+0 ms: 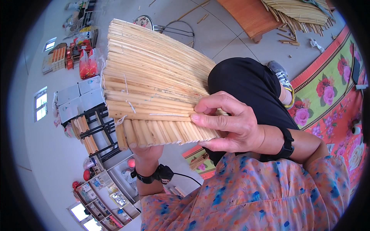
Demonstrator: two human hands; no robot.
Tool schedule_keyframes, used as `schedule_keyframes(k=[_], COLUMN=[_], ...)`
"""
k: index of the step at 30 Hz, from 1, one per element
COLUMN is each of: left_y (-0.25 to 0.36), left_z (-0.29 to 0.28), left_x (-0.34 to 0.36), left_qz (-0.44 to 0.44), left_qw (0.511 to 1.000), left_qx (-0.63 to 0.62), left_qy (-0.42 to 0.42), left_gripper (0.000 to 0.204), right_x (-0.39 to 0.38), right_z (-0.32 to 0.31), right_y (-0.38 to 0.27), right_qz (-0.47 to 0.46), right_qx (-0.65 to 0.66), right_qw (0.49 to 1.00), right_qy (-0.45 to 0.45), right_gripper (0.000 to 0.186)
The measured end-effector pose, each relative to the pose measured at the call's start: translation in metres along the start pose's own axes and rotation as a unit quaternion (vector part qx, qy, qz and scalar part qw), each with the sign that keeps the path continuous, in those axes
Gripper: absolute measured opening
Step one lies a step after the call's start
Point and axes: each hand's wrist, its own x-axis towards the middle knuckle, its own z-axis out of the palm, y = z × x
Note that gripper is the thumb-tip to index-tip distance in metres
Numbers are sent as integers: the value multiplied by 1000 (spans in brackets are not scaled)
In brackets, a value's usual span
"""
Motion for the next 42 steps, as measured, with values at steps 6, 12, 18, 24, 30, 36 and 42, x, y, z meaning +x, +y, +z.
schedule_keyframes(k=[6,12,18,24,30,36,42], left_y=[2,5,6,12,19,16,10], left_z=[-2,-8,-11,-17,-20,-13,-12], left_x=[2,3,5,4,1,0,-4], left_qz=[25,48,68,79,61,74,62], left_qw=[996,980,962,942,938,949,954], left_qx=[84,186,252,307,316,290,287], left_qy=[-24,-56,-82,-112,-131,-104,-57], left_gripper=[46,49,52,55,58,60,53], right_x=[0,1,0,4,2,2,2], right_z=[1,2,4,1,1,2,2], right_y=[2,-1,1,-2,-4,-5,-8], right_qz=[-12,-4,-18,-17,-24,-28,-28], right_qx=[-9,-9,-11,-28,-65,-75,-83], right_qw=[1000,1000,1000,999,998,997,996], right_qy=[-4,-2,-1,-10,-9,-11,-14], right_gripper=[48,50,49,48,45,44,45])
